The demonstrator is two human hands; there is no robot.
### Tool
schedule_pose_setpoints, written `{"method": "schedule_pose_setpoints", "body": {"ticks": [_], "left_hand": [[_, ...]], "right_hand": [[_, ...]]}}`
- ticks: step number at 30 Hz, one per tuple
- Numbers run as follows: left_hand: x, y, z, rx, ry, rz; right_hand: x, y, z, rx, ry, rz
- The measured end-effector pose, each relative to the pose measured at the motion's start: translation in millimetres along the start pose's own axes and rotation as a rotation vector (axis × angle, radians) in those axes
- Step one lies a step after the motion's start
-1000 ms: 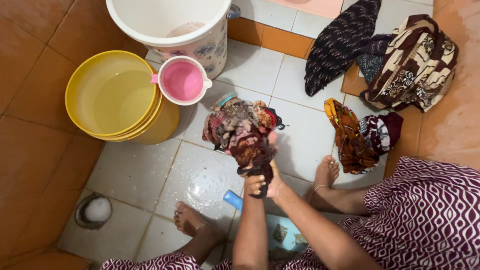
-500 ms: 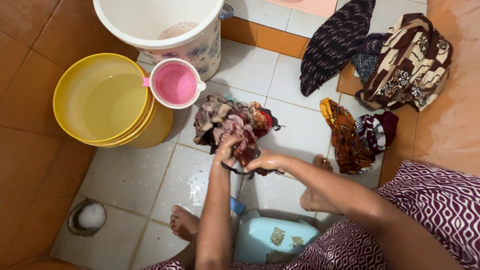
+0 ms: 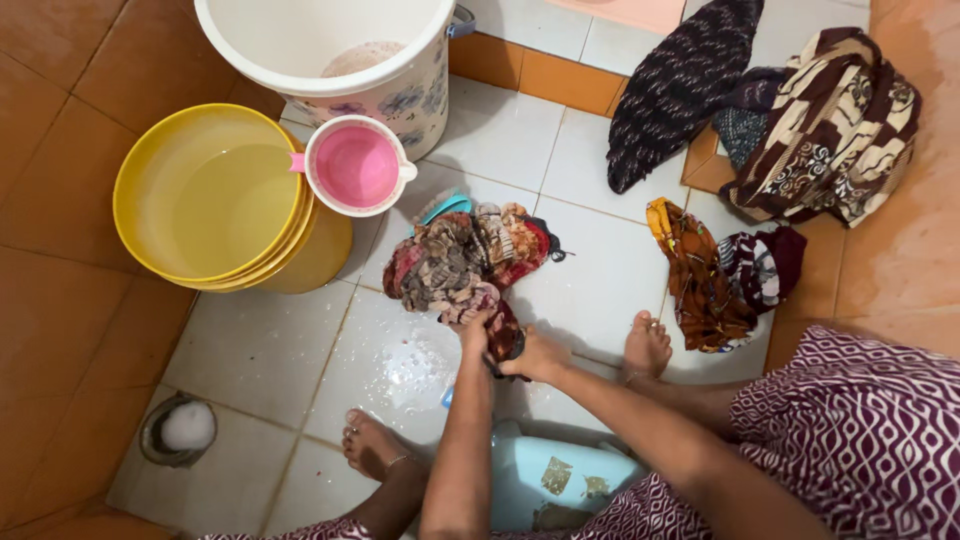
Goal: The person washes a rug by scrubbing it with a brush, pouring water over it from a mug, and wringing it out by hand.
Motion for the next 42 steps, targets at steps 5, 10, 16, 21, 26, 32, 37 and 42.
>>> {"method": "schedule_pose_setpoints", "body": {"ticks": [5,10,16,21,26,32,37,42], "left_hand": [[20.2,3.7,27.2,-0.176,0.159,-0.162],[90.5,48.5,99.5,-0.318,0.227,-0.112],[142.5,94.2,123.0,-0.424,0.153,0.005],[155.7,149.0,156.8,-0.729,-0.266,0.092],[187.1,226.1,220.4,-1.227,-0.587,0.023],[186.1,233.9,221.9,-1.413,-1.080,0.182],[165.8,164.2,185.3,-1.359,-0.377,-0.231],[147.1,101.8,191.5,-0.855,-0.143,-0.232]], "right_hand": [[15.1,-22.7,-33.2,-0.499,-0.308,0.010],[29.0,-25.3,-77.1,-0.866,-0.885,-0.166],[-1.7,-14.4,-91.2,-0.645,-1.415,-0.156],[-48.1,4.9,-88.1,-0.782,-1.657,-0.443],[-97.2,52.3,-134.3,-0.914,-1.804,-0.745],[-155.4,85.6,-228.2,-0.841,-1.920,-1.136],[-158.9,91.9,-234.8,-0.959,-2.001,-1.218],[-139.2,61.0,-223.8,-1.262,-1.900,-1.109]]}}
Point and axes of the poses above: each hand's wrist, its own y-axis away from the middle knuckle, its own z-axis out of the palm, x = y × z, the point moved 3 cm from there along -y, towards the middle knuckle, and after that the axes turned 7 degrees about -x, right-handed, at the moved point
